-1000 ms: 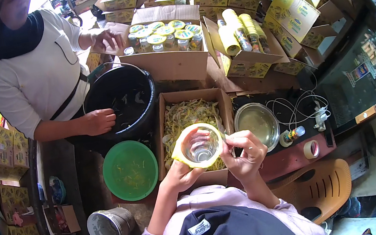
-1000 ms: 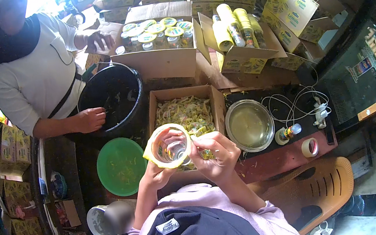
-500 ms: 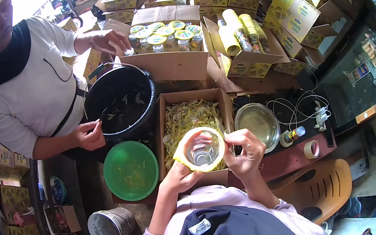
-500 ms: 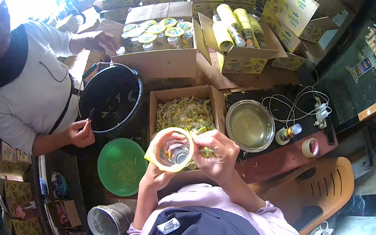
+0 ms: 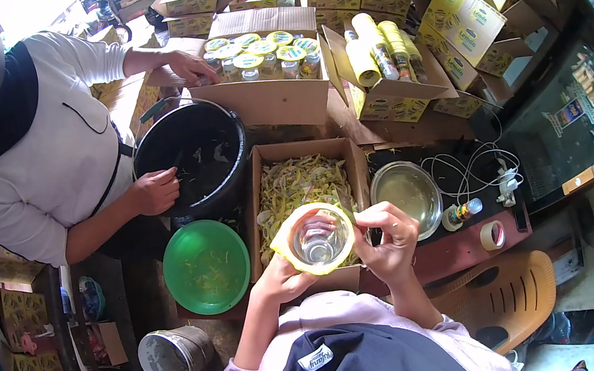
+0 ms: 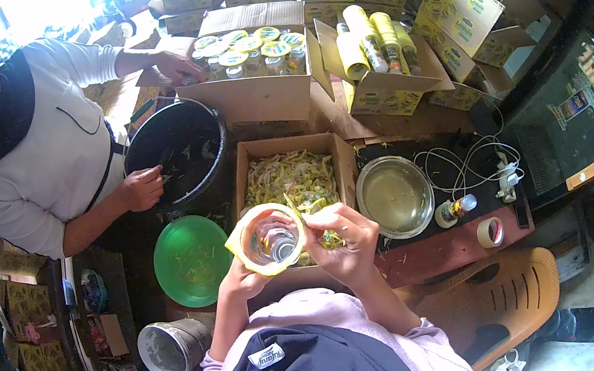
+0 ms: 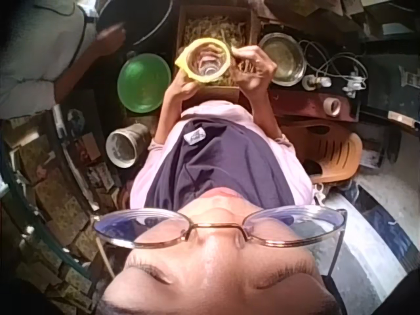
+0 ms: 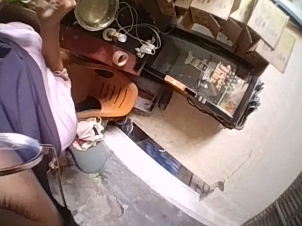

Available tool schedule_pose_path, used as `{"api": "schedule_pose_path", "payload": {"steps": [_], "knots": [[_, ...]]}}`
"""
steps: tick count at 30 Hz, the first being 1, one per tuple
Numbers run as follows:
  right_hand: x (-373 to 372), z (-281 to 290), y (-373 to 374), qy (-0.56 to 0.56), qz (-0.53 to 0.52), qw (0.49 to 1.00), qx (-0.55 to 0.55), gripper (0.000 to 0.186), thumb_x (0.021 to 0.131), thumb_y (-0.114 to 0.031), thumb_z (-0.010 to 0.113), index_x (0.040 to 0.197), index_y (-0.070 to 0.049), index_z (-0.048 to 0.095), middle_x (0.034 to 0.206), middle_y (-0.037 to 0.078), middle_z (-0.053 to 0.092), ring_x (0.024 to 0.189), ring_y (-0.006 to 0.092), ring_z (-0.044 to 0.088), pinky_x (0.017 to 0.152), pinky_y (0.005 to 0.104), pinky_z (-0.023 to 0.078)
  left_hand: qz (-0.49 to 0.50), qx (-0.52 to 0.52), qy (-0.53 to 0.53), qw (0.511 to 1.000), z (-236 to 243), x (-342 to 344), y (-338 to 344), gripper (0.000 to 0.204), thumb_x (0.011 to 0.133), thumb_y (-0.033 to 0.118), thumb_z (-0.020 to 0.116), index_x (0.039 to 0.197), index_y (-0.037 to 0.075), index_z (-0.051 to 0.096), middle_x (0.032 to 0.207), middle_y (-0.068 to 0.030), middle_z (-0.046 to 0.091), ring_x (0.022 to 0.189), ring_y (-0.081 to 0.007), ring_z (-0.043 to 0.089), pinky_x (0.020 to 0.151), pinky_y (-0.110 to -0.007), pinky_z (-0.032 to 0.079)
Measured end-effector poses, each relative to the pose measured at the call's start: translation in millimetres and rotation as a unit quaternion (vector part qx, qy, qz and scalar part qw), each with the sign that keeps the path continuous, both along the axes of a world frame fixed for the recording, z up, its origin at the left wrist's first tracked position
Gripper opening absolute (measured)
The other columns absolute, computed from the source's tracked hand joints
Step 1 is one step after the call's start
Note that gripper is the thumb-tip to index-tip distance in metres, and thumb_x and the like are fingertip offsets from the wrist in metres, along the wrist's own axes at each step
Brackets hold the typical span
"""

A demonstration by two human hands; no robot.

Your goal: The person applies labels to plastic cups using a metal tool.

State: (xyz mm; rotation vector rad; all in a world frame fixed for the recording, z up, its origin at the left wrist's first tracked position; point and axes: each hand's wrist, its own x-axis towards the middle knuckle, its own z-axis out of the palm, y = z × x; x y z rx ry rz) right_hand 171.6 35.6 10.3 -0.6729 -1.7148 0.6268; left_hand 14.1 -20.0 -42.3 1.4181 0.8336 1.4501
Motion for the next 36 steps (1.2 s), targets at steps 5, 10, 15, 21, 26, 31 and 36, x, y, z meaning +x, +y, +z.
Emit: {"api": "schedule_pose_path", "payload": {"steps": [5,10,15,21,26,31,36], "knots": [[3,-2,2,-0.006,0.010,1.000,-0.025,0.017,0.061,0.007,0.067,0.076,-0.001,0.063,0.069,0.010,0.061,0.061,0.0154,0.060,0.054,0.0243,0.048,-0.027,0.000,-0.001,1.000,4,0,-1,0.067,0.070,0.010,0.061,0.127,-0.002,0.029,0.118,-0.0123,0.046,0.108,-0.0205,0.046,0.095,-0.032,0.035],[7,-1,1,-0.015,0.037,0.999,-0.028,0.018,0.060,0.007,0.067,0.076,-0.001,0.063,0.070,0.010,0.061,0.061,0.0159,0.061,0.054,0.0249,0.048,-0.036,0.005,-0.001,0.999,11,-3,-1,0.065,0.070,0.010,0.061,0.126,-0.002,0.031,0.117,-0.0121,0.046,0.107,-0.0204,0.047,0.094,-0.032,0.035],[6,2,1,-0.009,0.042,0.998,-0.037,0.018,0.061,0.007,0.067,0.076,-0.001,0.063,0.069,0.010,0.061,0.060,0.0151,0.060,0.054,0.0246,0.048,-0.019,-0.007,0.005,1.000,9,0,-4,0.065,0.067,0.010,0.065,0.123,-0.002,0.035,0.115,-0.0113,0.047,0.105,-0.0197,0.048,0.092,-0.032,0.037],[4,1,-2,-0.016,0.028,0.999,-0.024,0.018,0.061,0.007,0.066,0.077,-0.001,0.063,0.069,0.009,0.060,0.060,0.0138,0.060,0.053,0.0236,0.048,0.068,0.069,0.090,0.991,5,5,0,0.076,0.057,0.011,0.079,0.120,0.002,0.038,0.112,-0.0112,0.048,0.103,-0.0193,0.050,0.088,-0.032,0.041],[3,1,-6,-0.011,0.036,0.999,-0.027,0.017,0.061,0.008,0.066,0.076,-0.001,0.063,0.070,0.009,0.061,0.060,0.0133,0.060,0.053,0.0233,0.048,0.117,0.063,0.071,0.989,-15,5,3,0.073,0.055,0.011,0.081,0.114,0.007,0.038,0.107,-0.0078,0.047,0.097,-0.0190,0.051,0.084,-0.032,0.044],[4,3,-6,-0.021,0.027,0.999,-0.030,0.018,0.061,0.008,0.065,0.076,-0.001,0.062,0.070,0.009,0.060,0.060,0.0130,0.060,0.053,0.0233,0.049,0.137,0.075,0.142,0.977,-12,5,0,0.072,0.052,0.010,0.081,0.113,0.005,0.042,0.108,-0.0130,0.045,0.100,-0.0274,0.048,0.083,-0.036,0.041],[5,-2,-1,-0.015,0.042,0.999,-0.009,0.019,0.061,0.008,0.065,0.078,-0.001,0.062,0.071,0.010,0.061,0.061,0.0153,0.061,0.055,0.0247,0.049,0.120,0.080,0.158,0.977,-8,3,0,0.071,0.052,0.011,0.081,0.112,0.005,0.043,0.107,-0.0127,0.046,0.099,-0.0278,0.047,0.084,-0.036,0.039]]}}
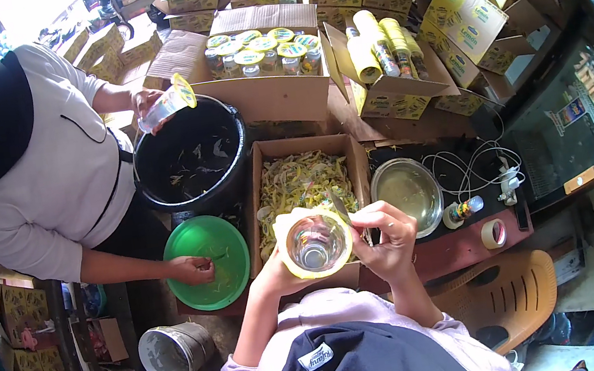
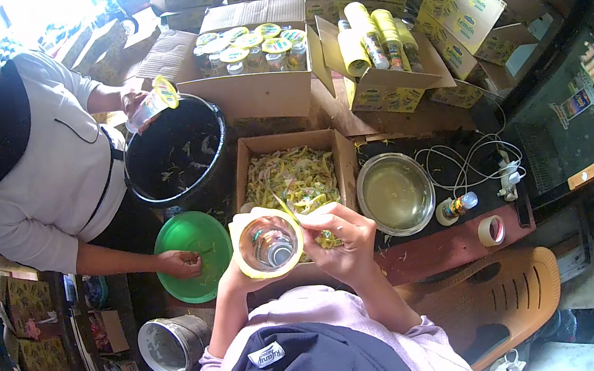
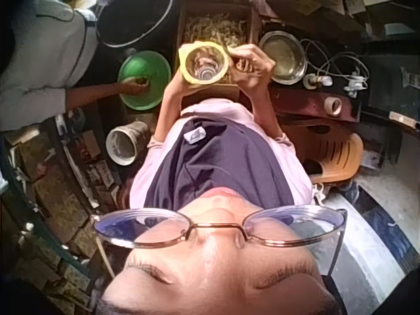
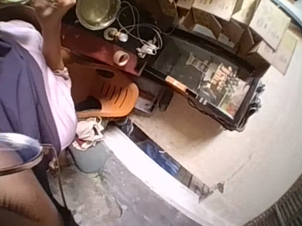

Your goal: The person applies labels to plastic cups using a metal tool.

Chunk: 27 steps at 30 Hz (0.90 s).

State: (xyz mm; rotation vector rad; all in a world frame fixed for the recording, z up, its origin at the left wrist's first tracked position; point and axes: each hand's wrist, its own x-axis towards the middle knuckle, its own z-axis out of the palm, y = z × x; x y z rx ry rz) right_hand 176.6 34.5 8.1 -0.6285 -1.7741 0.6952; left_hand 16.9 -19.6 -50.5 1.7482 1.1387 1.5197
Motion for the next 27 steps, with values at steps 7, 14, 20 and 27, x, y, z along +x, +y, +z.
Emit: {"api": "schedule_pose_path", "payload": {"steps": [7,14,20,27], "knots": [[2,1,1,-0.008,0.017,1.000,-0.014,0.019,0.061,0.008,0.066,0.077,-0.002,0.063,0.072,0.010,0.062,0.063,0.0171,0.062,0.056,0.0257,0.049,-0.046,-0.008,0.009,0.999,7,-4,0,0.070,0.053,0.011,0.081,0.112,0.005,0.043,0.105,-0.0113,0.048,0.098,-0.0263,0.048,0.084,-0.035,0.040],[2,1,3,-0.014,0.015,1.000,-0.020,0.017,0.061,0.008,0.066,0.075,-0.001,0.063,0.071,0.010,0.062,0.062,0.0166,0.061,0.054,0.0244,0.048,-0.065,-0.027,-0.004,0.998,10,-2,-1,0.069,0.053,0.012,0.081,0.110,0.006,0.043,0.105,-0.0099,0.047,0.099,-0.0218,0.048,0.083,-0.033,0.041],[-1,3,1,-0.013,0.008,1.000,-0.013,0.015,0.063,0.007,0.066,0.076,-0.001,0.062,0.068,0.009,0.061,0.058,0.0151,0.061,0.053,0.0238,0.048,-0.088,-0.057,-0.156,0.982,-1,-3,2,0.075,0.052,0.011,0.082,0.113,0.006,0.039,0.105,-0.0102,0.047,0.100,-0.0218,0.049,0.084,-0.032,0.042],[-8,2,-2,-0.003,-0.057,0.998,0.012,0.014,0.063,0.005,0.066,0.074,0.000,0.059,0.064,0.007,0.057,0.056,0.0122,0.055,0.051,0.0231,0.043,-0.134,-0.141,-0.322,0.927,-8,9,-1,0.068,0.072,0.007,0.064,0.129,0.000,0.027,0.124,-0.0130,0.039,0.118,-0.0208,0.038,0.100,-0.034,0.031]]}}
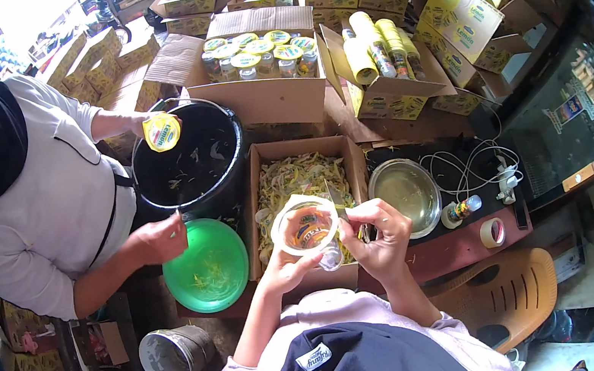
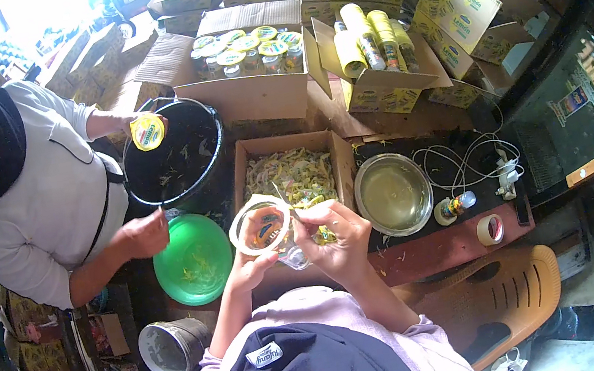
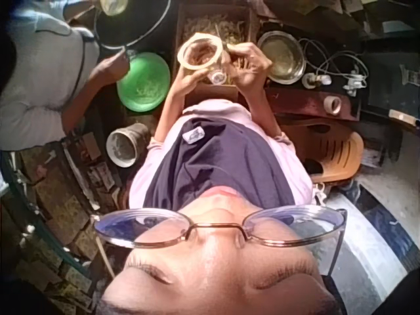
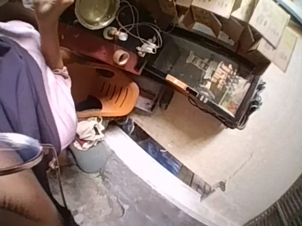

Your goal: The person applies labels to plastic cups using a metal tool.

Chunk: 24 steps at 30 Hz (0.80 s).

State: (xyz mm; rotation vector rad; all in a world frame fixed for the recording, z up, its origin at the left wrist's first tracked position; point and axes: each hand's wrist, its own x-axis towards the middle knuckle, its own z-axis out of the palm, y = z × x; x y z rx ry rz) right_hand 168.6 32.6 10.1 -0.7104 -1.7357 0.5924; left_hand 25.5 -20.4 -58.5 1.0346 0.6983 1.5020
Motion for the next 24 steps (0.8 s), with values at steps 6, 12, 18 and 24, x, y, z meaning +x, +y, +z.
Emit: {"api": "schedule_pose_path", "payload": {"steps": [6,12,18,24], "knots": [[-1,-4,0,0.014,-0.019,1.000,0.006,0.014,0.063,0.004,0.066,0.074,0.000,0.058,0.063,0.006,0.056,0.055,0.0122,0.054,0.050,0.0230,0.042,-0.025,-0.028,-0.058,0.998,-3,0,-1,0.067,0.075,0.012,0.062,0.130,0.001,0.026,0.127,-0.0116,0.036,0.120,-0.0212,0.036,0.101,-0.035,0.027],[-4,1,-6,0.003,-0.025,0.999,0.027,0.013,0.064,0.003,0.065,0.073,-0.001,0.058,0.064,0.007,0.056,0.056,0.0141,0.056,0.051,0.0242,0.044,-0.018,-0.020,-0.058,0.998,-2,0,-1,0.064,0.077,0.011,0.060,0.130,0.001,0.025,0.127,-0.0120,0.034,0.120,-0.0214,0.035,0.100,-0.035,0.027],[-5,1,-10,-0.015,-0.038,0.998,0.043,0.014,0.063,0.005,0.066,0.074,-0.001,0.058,0.066,0.008,0.058,0.057,0.0150,0.058,0.052,0.0249,0.046,0.015,-0.005,-0.001,1.000,4,3,0,0.061,0.078,0.009,0.059,0.129,0.000,0.025,0.126,-0.0119,0.033,0.119,-0.0214,0.035,0.100,-0.035,0.028],[-5,-1,-7,-0.057,-0.070,0.991,0.099,0.015,0.063,0.006,0.066,0.074,-0.001,0.059,0.067,0.008,0.058,0.058,0.0154,0.059,0.052,0.0249,0.046,0.046,0.036,0.109,0.992,3,1,1,0.060,0.078,0.009,0.062,0.126,-0.002,0.029,0.124,-0.0122,0.033,0.115,-0.0217,0.038,0.099,-0.034,0.028]]}}
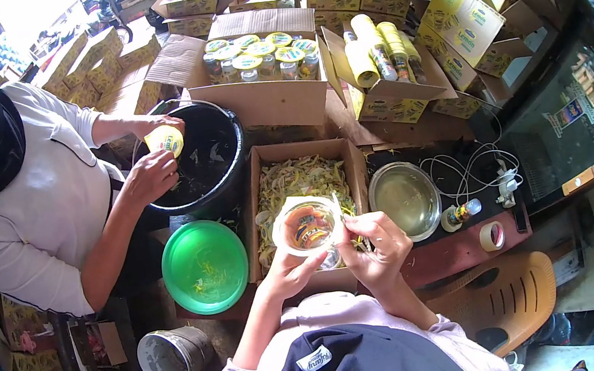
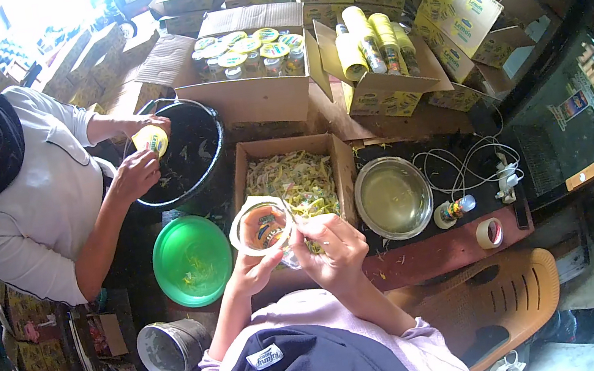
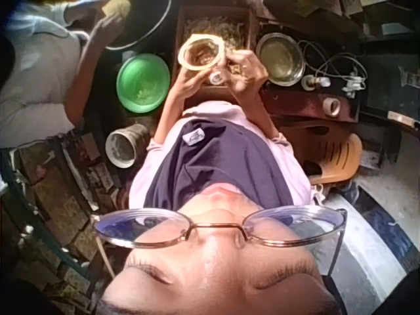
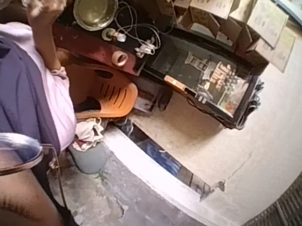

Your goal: The person applies labels to plastic cups using a metal tool.

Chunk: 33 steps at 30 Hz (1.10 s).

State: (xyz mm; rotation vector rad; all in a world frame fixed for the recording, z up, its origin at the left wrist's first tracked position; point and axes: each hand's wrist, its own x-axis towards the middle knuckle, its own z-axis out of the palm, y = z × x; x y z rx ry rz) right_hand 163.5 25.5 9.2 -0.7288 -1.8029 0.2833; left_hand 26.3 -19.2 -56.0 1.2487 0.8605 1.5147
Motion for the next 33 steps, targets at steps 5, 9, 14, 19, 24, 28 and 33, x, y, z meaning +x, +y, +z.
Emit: {"api": "schedule_pose_path", "payload": {"steps": [5,9,14,19,24,28,33], "knots": [[3,1,7,0.058,0.065,0.992,-0.090,0.015,0.062,0.006,0.065,0.074,-0.001,0.059,0.067,0.008,0.058,0.057,0.0131,0.057,0.050,0.0226,0.044,-0.007,0.008,0.025,1.000,4,-1,-2,0.062,0.075,0.010,0.065,0.125,-0.002,0.030,0.123,-0.0128,0.033,0.114,-0.0222,0.039,0.098,-0.034,0.029],[9,0,5,0.051,0.058,0.992,-0.095,0.018,0.062,0.006,0.066,0.078,-0.003,0.062,0.067,0.009,0.060,0.058,0.0160,0.061,0.052,0.0247,0.048,0.005,0.008,0.044,0.999,-4,-3,-2,0.066,0.074,0.011,0.066,0.126,-0.001,0.028,0.122,-0.0127,0.035,0.113,-0.0218,0.040,0.098,-0.034,0.030],[8,-3,1,0.054,0.055,0.994,-0.075,0.016,0.062,0.007,0.065,0.074,-0.001,0.059,0.066,0.008,0.058,0.056,0.0126,0.056,0.051,0.0221,0.043,0.016,0.018,0.038,0.999,2,-1,-2,0.070,0.071,0.011,0.067,0.127,-0.001,0.026,0.119,-0.0126,0.039,0.110,-0.0225,0.044,0.096,-0.034,0.033],[11,0,6,0.040,0.064,0.994,-0.085,0.018,0.062,0.006,0.066,0.077,-0.003,0.062,0.067,0.009,0.060,0.059,0.0161,0.061,0.053,0.0241,0.048,0.017,0.047,0.108,0.993,-3,-4,-4,0.072,0.069,0.011,0.066,0.128,0.000,0.026,0.120,-0.0133,0.039,0.113,-0.0234,0.043,0.096,-0.034,0.033],[17,-2,7,0.042,0.102,0.985,-0.136,0.017,0.061,0.007,0.066,0.075,-0.002,0.063,0.069,0.009,0.061,0.060,0.0164,0.061,0.053,0.0236,0.047,0.036,0.069,0.149,0.986,0,-9,-6,0.073,0.068,0.013,0.067,0.128,0.001,0.027,0.121,-0.0138,0.039,0.115,-0.0229,0.041,0.098,-0.035,0.032],[17,-3,10,0.048,0.104,0.983,-0.142,0.016,0.061,0.007,0.066,0.074,-0.001,0.063,0.069,0.010,0.062,0.060,0.0163,0.061,0.053,0.0241,0.047,-0.011,0.047,0.123,0.991,3,-8,-9,0.073,0.068,0.014,0.067,0.128,0.001,0.027,0.122,-0.0138,0.040,0.115,-0.0227,0.040,0.098,-0.035,0.031],[19,-7,14,0.060,0.138,0.976,-0.159,0.017,0.061,0.007,0.065,0.075,-0.002,0.063,0.070,0.010,0.062,0.060,0.0161,0.061,0.053,0.0246,0.048,-0.019,0.045,0.051,0.997,8,-1,-8,0.077,0.066,0.012,0.070,0.128,0.002,0.026,0.119,-0.0125,0.042,0.112,-0.0211,0.043,0.095,-0.035,0.035]]}}
